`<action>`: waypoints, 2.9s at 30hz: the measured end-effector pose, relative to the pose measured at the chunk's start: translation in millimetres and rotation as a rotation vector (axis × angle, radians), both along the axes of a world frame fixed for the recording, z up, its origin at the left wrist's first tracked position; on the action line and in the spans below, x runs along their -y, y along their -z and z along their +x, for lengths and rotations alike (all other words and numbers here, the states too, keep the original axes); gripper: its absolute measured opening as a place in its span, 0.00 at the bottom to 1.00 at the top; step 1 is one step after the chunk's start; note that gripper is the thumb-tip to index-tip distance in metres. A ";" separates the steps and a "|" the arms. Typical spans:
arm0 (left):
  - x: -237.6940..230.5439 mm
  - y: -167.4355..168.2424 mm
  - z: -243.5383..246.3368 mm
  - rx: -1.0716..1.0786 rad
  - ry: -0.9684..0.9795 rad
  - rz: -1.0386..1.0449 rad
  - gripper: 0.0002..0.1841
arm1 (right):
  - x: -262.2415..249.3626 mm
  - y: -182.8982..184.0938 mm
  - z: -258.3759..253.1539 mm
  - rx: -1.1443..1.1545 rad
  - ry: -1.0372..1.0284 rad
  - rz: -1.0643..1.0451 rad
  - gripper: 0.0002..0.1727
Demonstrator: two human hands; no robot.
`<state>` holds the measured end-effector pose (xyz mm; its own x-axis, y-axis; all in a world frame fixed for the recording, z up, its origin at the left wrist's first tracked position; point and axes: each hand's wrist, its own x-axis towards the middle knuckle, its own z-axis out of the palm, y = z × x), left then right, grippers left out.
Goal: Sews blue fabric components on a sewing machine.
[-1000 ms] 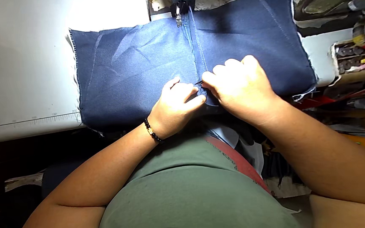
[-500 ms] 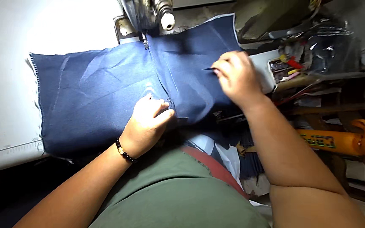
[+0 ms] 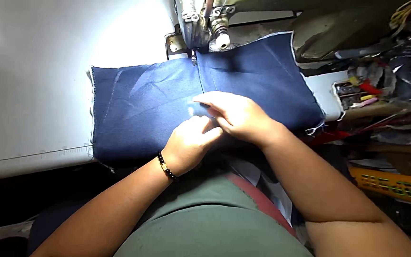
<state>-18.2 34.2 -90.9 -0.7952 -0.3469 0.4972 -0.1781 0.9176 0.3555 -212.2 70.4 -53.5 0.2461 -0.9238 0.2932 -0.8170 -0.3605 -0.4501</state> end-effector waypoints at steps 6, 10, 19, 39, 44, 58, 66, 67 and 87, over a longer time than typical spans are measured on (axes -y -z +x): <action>9.2 -12.8 8.0 -0.047 -0.055 0.348 0.10 | -2.6 24.6 3.0 0.063 0.118 0.102 0.25; 44.4 -25.6 -2.6 -0.002 -0.055 0.234 0.11 | -23.0 30.8 15.1 0.185 0.240 -0.023 0.15; 72.6 -21.7 -25.2 0.228 0.258 -0.004 0.14 | -36.3 37.4 18.6 0.255 0.290 -0.089 0.11; 49.4 -9.4 -26.7 0.244 -0.020 0.068 0.12 | -34.8 37.7 19.2 0.225 0.299 -0.012 0.11; 37.1 -12.6 -25.4 0.331 -0.370 0.297 0.33 | -32.4 37.2 20.3 0.226 0.320 0.003 0.12; 30.2 -23.5 -29.6 0.412 -0.381 0.259 0.29 | -32.1 38.7 17.1 0.233 0.290 -0.015 0.13; 29.2 -12.2 -24.5 0.351 -0.359 0.266 0.29 | -35.5 32.4 3.0 0.167 0.203 -0.134 0.13; 31.5 -10.8 -21.1 0.337 -0.338 0.269 0.29 | -36.4 32.1 1.1 0.140 0.172 -0.161 0.14; 113.7 -9.0 -27.7 0.284 -0.297 0.227 0.29 | 41.1 39.5 -31.6 0.135 -0.032 -0.185 0.15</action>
<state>-46.0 -79.5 -81.9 -0.7389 -0.6548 0.1589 -0.5404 0.7168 0.4407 -243.8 29.3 -92.9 0.2218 -0.8437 0.4889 -0.7405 -0.4720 -0.4785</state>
